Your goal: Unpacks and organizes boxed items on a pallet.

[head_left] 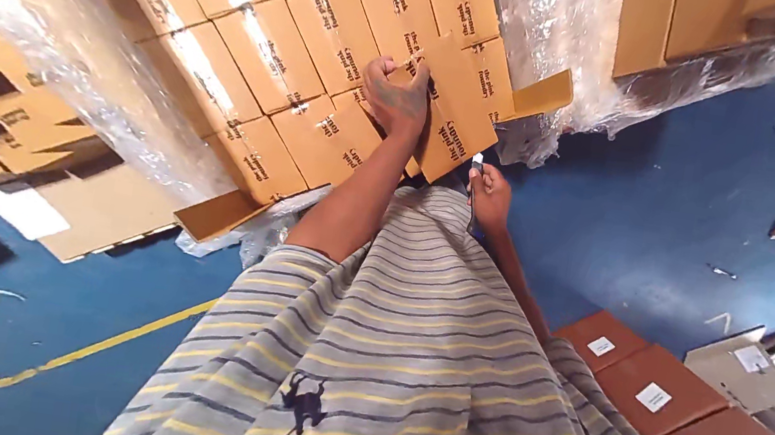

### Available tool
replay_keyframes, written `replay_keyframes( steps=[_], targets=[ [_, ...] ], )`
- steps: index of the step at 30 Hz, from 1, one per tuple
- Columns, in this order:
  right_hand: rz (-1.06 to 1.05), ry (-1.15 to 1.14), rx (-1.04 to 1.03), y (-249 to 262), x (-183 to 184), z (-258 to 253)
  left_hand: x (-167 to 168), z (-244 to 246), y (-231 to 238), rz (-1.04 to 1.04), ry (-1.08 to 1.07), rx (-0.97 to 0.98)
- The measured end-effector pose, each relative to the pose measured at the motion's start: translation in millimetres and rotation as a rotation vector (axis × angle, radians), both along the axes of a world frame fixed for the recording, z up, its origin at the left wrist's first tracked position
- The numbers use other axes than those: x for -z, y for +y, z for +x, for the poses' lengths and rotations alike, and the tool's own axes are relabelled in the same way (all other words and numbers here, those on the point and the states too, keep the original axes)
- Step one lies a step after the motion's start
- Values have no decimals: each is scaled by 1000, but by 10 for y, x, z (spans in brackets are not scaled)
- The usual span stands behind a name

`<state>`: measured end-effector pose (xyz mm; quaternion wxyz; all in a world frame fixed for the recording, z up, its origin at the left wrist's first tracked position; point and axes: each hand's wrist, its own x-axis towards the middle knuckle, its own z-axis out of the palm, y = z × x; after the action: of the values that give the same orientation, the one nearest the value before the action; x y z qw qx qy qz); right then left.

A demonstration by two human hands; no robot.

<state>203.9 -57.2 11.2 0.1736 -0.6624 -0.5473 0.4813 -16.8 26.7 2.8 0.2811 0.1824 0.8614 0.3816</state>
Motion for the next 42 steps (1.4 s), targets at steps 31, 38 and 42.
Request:
replay_keyframes(
  steps=[31, 38, 42],
  targets=[
    [401, -78, -518, 1531, -764, 617, -1033, 90, -82, 259, -268, 277],
    [1106, 39, -111, 2579, -2313, 1870, -2994, 1217, 1477, 577, -49, 632],
    [1194, -161, 2, 3359, -2924, 2641, -3504, 2077, 2718, 550, -79, 726]
  ],
)
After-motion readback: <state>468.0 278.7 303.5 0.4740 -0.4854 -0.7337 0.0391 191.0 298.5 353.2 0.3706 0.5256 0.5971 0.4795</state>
